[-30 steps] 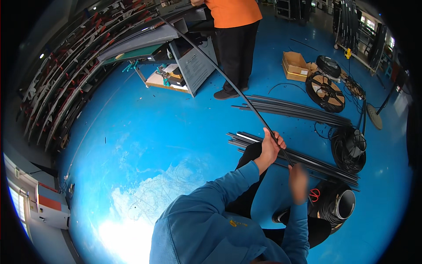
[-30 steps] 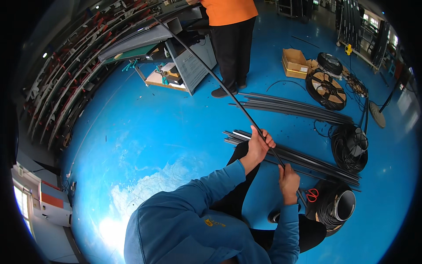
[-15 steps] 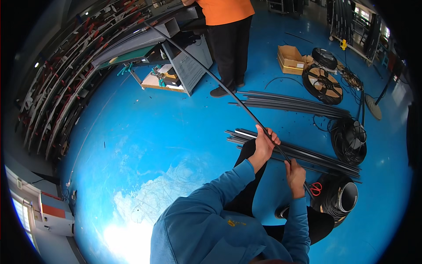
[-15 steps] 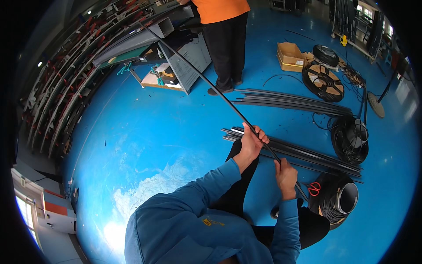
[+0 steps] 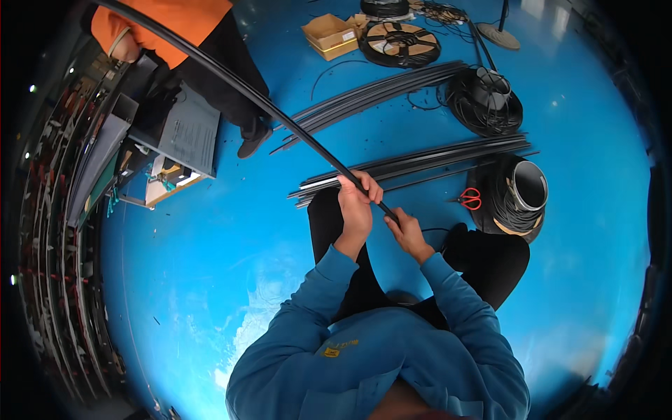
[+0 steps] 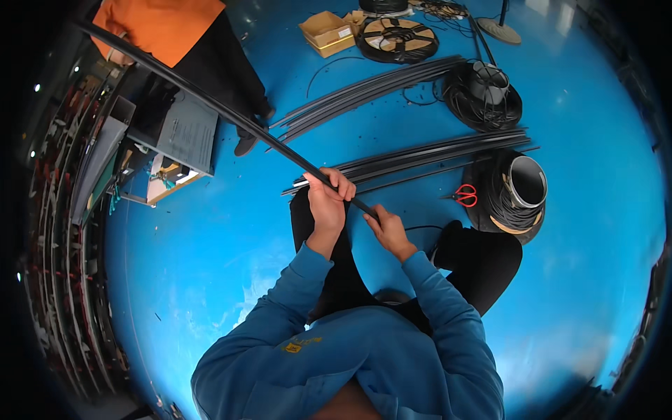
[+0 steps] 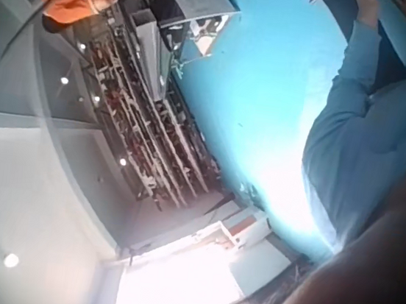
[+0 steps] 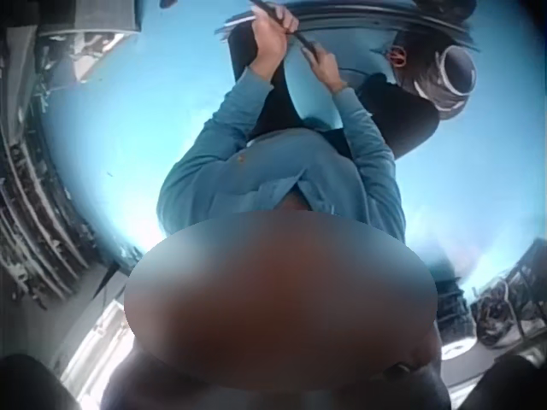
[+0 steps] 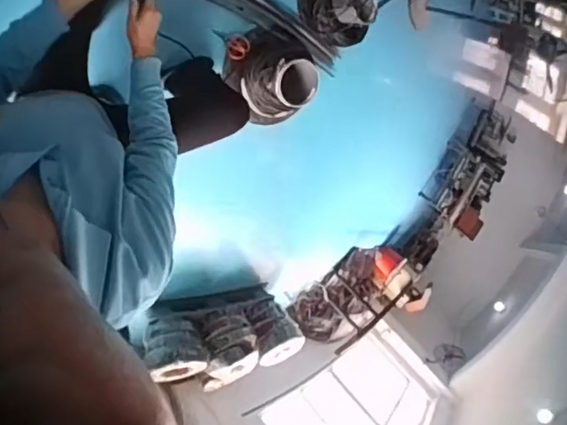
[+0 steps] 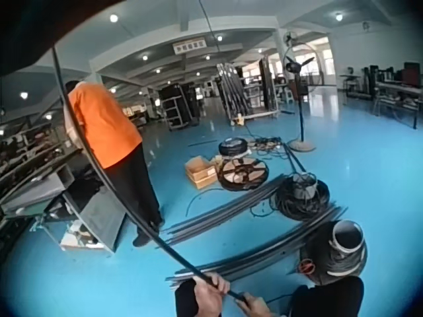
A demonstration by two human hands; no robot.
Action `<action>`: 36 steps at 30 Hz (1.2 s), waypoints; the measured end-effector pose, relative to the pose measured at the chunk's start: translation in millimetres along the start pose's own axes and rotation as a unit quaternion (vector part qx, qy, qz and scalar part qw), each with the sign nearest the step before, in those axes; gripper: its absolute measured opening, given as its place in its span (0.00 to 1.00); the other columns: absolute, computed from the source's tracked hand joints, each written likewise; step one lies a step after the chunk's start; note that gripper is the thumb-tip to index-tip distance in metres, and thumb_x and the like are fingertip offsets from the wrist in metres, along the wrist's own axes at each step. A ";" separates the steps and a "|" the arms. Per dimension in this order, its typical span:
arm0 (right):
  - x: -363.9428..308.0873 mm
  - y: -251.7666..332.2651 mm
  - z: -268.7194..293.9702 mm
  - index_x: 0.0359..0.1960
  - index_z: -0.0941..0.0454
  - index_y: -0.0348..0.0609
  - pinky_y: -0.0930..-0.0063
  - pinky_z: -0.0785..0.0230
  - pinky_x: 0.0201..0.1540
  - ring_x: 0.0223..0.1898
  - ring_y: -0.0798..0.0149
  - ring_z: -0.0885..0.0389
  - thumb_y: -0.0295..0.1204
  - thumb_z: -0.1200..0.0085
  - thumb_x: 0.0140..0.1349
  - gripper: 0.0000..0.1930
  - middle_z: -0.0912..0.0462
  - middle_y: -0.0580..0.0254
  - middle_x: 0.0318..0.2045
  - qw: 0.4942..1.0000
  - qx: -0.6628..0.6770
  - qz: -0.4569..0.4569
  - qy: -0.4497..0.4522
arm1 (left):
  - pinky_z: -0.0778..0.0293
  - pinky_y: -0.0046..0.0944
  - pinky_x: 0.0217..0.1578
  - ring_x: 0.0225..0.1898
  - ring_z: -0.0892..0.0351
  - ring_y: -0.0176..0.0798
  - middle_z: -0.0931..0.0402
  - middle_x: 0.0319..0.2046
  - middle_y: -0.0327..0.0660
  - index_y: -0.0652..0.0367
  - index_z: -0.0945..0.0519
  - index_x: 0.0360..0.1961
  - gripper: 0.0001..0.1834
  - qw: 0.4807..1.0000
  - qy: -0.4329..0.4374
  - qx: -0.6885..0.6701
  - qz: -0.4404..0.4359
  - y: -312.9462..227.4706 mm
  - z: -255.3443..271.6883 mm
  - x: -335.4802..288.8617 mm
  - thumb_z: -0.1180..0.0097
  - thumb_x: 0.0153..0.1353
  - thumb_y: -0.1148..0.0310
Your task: Bundling several long metal strips together using wire ties on the floor.
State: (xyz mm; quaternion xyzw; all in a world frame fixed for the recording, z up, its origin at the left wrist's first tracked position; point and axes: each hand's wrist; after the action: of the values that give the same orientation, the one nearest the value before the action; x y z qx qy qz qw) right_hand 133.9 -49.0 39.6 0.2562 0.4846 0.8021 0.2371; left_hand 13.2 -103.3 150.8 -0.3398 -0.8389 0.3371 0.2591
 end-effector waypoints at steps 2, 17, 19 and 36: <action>-10.0 -12.3 -2.5 0.31 0.31 0.40 0.68 0.39 0.22 0.16 0.58 0.33 0.34 0.50 0.59 0.10 0.28 0.58 0.16 0.999 0.018 -0.028 -0.020 | 0.39 0.32 0.26 0.19 0.42 0.33 0.39 0.17 0.36 0.55 0.37 0.25 0.27 0.999 0.023 0.018 0.029 9.1 -11.6 2.0 0.74 0.64 0.42; -33.5 -62.7 -2.7 0.24 0.32 0.41 0.79 0.44 0.19 0.16 0.74 0.40 0.40 0.51 0.61 0.15 0.34 0.69 0.13 0.911 0.269 -0.248 -0.189 | 0.35 0.35 0.44 0.43 0.32 0.37 0.34 0.43 0.43 0.61 0.34 0.53 0.26 0.924 0.090 0.342 0.148 94.2 -17.4 -2.5 0.66 0.67 0.50; -29.1 -64.1 3.2 0.23 0.33 0.42 0.78 0.44 0.18 0.15 0.74 0.40 0.40 0.51 0.61 0.15 0.34 0.69 0.13 0.897 0.275 -0.265 -0.224 | 0.34 0.35 0.45 0.43 0.32 0.38 0.33 0.43 0.45 0.63 0.35 0.53 0.26 0.923 0.075 0.335 0.175 107.0 -5.5 -10.8 0.64 0.66 0.51; -17.6 -115.7 37.6 0.22 0.34 0.43 0.80 0.49 0.12 0.12 0.74 0.41 0.39 0.54 0.61 0.14 0.35 0.67 0.13 0.806 0.284 -0.481 -0.195 | 0.34 0.33 0.40 0.37 0.29 0.36 0.30 0.41 0.40 0.60 0.32 0.50 0.23 0.899 -0.023 0.273 0.342 185.4 42.7 -66.6 0.56 0.63 0.53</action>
State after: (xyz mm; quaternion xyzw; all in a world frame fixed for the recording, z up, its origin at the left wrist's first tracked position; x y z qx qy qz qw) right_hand 186.5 13.0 -52.6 0.1966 0.6958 0.3446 0.5988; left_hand 100.5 -69.2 -27.6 -0.5137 -0.5523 0.6281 0.1913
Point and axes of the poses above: each hand's wrist, its own x-axis towards the middle knuckle, its own z-axis out of the back of the hand, y = z × x
